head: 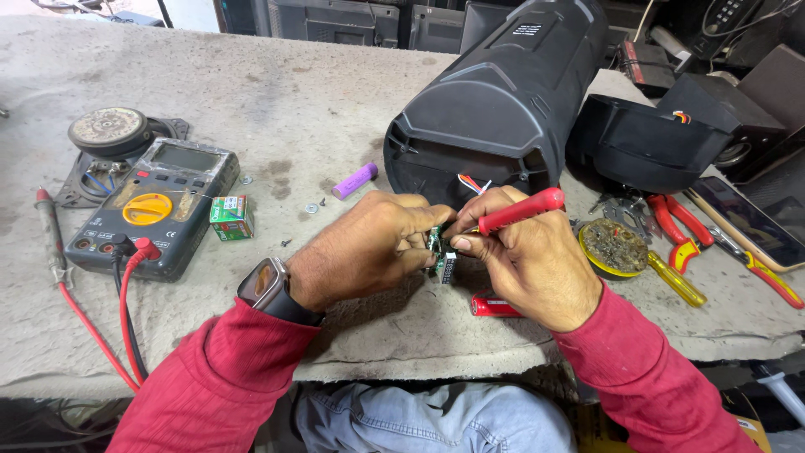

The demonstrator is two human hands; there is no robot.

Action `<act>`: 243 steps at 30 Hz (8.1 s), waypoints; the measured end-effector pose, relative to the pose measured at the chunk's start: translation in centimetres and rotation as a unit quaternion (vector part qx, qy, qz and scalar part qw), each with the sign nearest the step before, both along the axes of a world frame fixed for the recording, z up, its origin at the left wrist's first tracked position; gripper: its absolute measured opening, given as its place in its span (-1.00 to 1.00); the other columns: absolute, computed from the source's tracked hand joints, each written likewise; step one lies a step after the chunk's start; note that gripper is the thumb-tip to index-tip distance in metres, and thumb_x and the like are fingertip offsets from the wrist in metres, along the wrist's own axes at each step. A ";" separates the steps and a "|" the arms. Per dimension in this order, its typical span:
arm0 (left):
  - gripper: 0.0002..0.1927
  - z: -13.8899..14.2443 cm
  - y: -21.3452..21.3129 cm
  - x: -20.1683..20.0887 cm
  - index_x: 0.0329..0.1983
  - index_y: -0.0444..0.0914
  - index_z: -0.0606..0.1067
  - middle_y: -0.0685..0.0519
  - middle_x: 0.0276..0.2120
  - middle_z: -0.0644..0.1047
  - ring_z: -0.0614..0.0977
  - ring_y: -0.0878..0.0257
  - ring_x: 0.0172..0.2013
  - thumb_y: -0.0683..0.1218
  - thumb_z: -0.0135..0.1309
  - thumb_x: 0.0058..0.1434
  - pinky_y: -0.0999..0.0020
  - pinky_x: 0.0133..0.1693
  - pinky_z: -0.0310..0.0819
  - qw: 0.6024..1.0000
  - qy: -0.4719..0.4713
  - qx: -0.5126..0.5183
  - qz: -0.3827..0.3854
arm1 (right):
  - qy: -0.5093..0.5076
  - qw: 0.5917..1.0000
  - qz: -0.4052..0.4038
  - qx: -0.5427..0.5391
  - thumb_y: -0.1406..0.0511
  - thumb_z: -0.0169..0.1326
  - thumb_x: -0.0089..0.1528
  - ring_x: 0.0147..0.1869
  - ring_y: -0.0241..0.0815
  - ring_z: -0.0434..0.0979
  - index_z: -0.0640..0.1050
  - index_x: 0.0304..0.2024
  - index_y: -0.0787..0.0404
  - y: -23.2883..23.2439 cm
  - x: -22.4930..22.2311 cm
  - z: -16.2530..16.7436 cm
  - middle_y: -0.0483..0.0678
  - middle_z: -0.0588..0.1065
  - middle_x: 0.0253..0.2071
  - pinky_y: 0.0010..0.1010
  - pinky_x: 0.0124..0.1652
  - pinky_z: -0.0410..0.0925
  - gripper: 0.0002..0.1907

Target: The person repairs a portable speaker on a workbench, holding a green circuit board wired to the open speaker cabinet and working on its connections. They use a screwdriver and pliers on the board and wires, with a multimeter connected nearby, repositioning the board and battery cell as they work.

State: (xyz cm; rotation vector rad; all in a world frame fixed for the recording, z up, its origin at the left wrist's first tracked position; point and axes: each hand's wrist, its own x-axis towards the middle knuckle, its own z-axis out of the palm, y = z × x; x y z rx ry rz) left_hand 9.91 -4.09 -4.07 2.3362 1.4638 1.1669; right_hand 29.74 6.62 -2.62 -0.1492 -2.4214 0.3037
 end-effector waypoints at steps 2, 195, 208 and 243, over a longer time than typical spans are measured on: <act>-0.53 0.1 -0.2 0.1 0.07 -0.31 0.53 -0.09 -0.34 0.58 0.67 0.02 -0.36 -0.27 0.26 0.04 0.22 -0.34 0.51 1.000 -0.004 0.009 -0.009 | -0.012 1.000 -0.005 -0.017 0.43 0.28 0.12 -0.26 -0.06 0.61 0.58 -0.28 0.33 -0.1 0.0 0.3 0.03 0.55 -0.29 -0.30 -0.28 0.43 -0.84; -0.66 -1.6 1.3 -1.1 0.12 -0.26 0.52 -0.05 -0.24 0.64 0.71 0.18 -0.26 -0.26 0.08 0.27 0.32 -0.18 0.59 0.997 -0.058 -0.029 -0.028 | 0.221 0.918 -0.042 -0.327 0.56 0.24 0.16 -0.04 -0.16 0.68 0.53 -0.21 0.39 -0.7 5.8 -7.2 0.21 0.63 -0.11 -0.36 -0.02 0.55 -0.82; -0.68 -1.6 1.3 -1.2 0.12 -0.28 0.52 -0.06 -0.24 0.64 0.70 0.14 -0.24 -0.25 0.07 0.29 0.30 -0.15 0.58 0.998 -0.053 -0.023 -0.037 | 0.217 0.934 -0.027 -0.282 0.58 0.28 0.11 0.00 -0.15 0.68 0.53 -0.22 0.37 -1.5 5.2 -7.1 0.19 0.63 -0.08 -0.34 0.01 0.56 -0.77; -0.64 -2.0 1.2 -0.8 0.11 -0.33 0.53 -0.14 -0.22 0.63 0.68 0.00 -0.20 -0.24 0.16 0.23 0.20 -0.15 0.53 0.998 -0.041 0.044 0.001 | 0.237 0.855 -0.005 -0.461 0.53 0.19 0.21 -0.07 0.00 0.72 0.52 -0.18 0.41 0.5 4.2 -6.3 0.23 0.62 -0.14 -0.20 -0.04 0.61 -0.85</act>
